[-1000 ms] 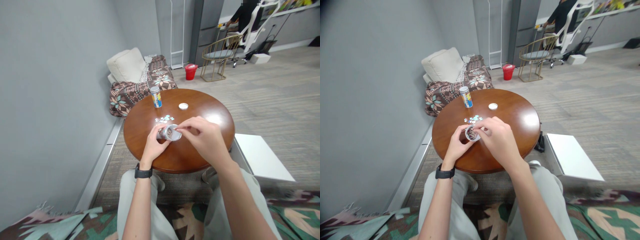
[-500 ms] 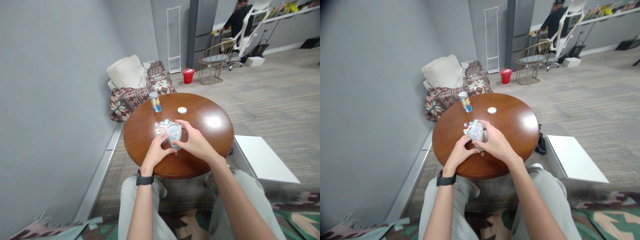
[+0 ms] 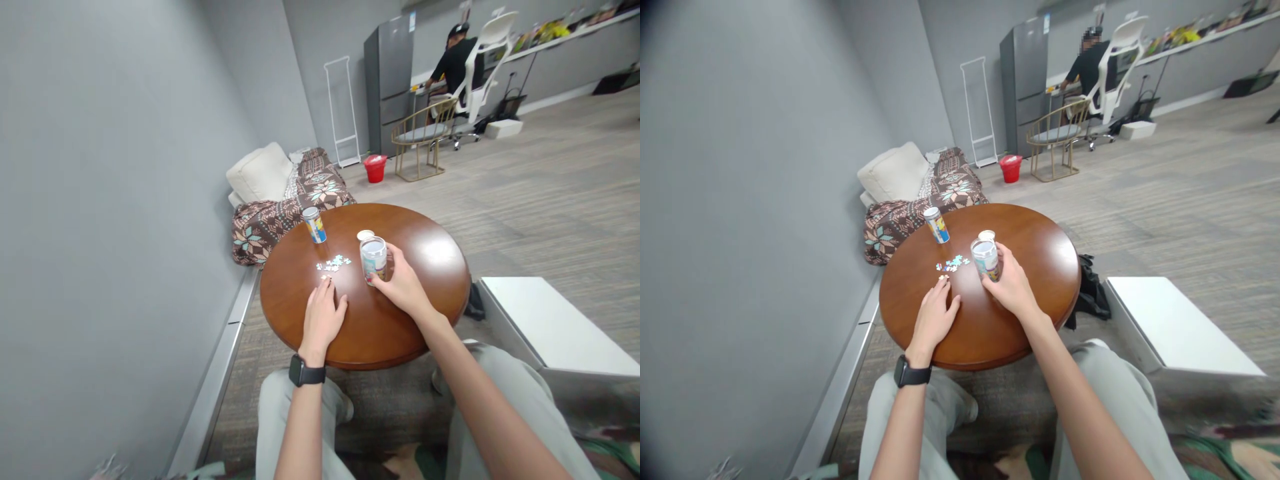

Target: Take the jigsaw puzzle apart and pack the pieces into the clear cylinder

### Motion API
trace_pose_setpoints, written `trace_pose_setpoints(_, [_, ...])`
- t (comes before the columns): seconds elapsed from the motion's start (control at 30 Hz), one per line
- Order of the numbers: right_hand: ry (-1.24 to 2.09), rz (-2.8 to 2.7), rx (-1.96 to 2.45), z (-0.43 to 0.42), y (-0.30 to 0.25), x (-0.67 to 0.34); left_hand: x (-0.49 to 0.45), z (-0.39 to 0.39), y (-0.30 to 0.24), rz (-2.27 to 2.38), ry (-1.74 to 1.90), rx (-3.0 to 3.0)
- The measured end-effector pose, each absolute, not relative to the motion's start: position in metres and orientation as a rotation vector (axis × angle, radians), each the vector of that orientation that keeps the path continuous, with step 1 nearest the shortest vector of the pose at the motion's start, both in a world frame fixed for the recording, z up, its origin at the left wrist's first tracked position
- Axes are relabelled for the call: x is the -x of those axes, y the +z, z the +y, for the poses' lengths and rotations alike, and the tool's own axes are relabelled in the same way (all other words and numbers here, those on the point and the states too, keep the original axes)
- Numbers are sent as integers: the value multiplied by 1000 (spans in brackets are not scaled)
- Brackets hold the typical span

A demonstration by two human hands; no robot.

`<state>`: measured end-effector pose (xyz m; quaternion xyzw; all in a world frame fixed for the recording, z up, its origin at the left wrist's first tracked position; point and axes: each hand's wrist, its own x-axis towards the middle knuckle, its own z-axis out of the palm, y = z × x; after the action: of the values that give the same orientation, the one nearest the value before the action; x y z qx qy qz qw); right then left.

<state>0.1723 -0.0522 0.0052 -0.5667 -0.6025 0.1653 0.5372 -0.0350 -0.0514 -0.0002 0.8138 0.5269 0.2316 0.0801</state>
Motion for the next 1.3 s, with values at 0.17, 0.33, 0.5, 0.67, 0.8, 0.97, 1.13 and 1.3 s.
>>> trace_pose_setpoints(0.17, [321, -1413, 1362, -53, 3, -172, 34, -51, 7, 1440, 621, -2547])
trace_pose_setpoints(0.33, [290, -1435, 1369, -53, 1, -172, 30, -52, 6, 1664, 575, -2549])
trace_pose_setpoints(0.5, [285, -1454, 1351, -55, 3, -171, 23, -57, 5, 1962, 498, -2592])
trace_pose_setpoints(0.67, [293, -1459, 1367, -57, 5, -170, 19, -34, 12, 2049, 339, -2507])
trace_pose_setpoints(0.8, [267, -1455, 1354, -54, 0, -170, 13, 2, 15, 1970, 182, -2386])
trace_pose_setpoints(0.97, [206, -1430, 1308, -48, -10, -169, 8, 42, 6, 1711, 201, -2460])
trace_pose_setpoints(1.13, [211, -1422, 1315, -47, -14, -170, 14, 58, -5, 1402, 476, -2560])
trace_pose_setpoints(1.3, [252, -1412, 1300, -47, -14, -172, 12, 49, -5, 1390, 594, -2659])
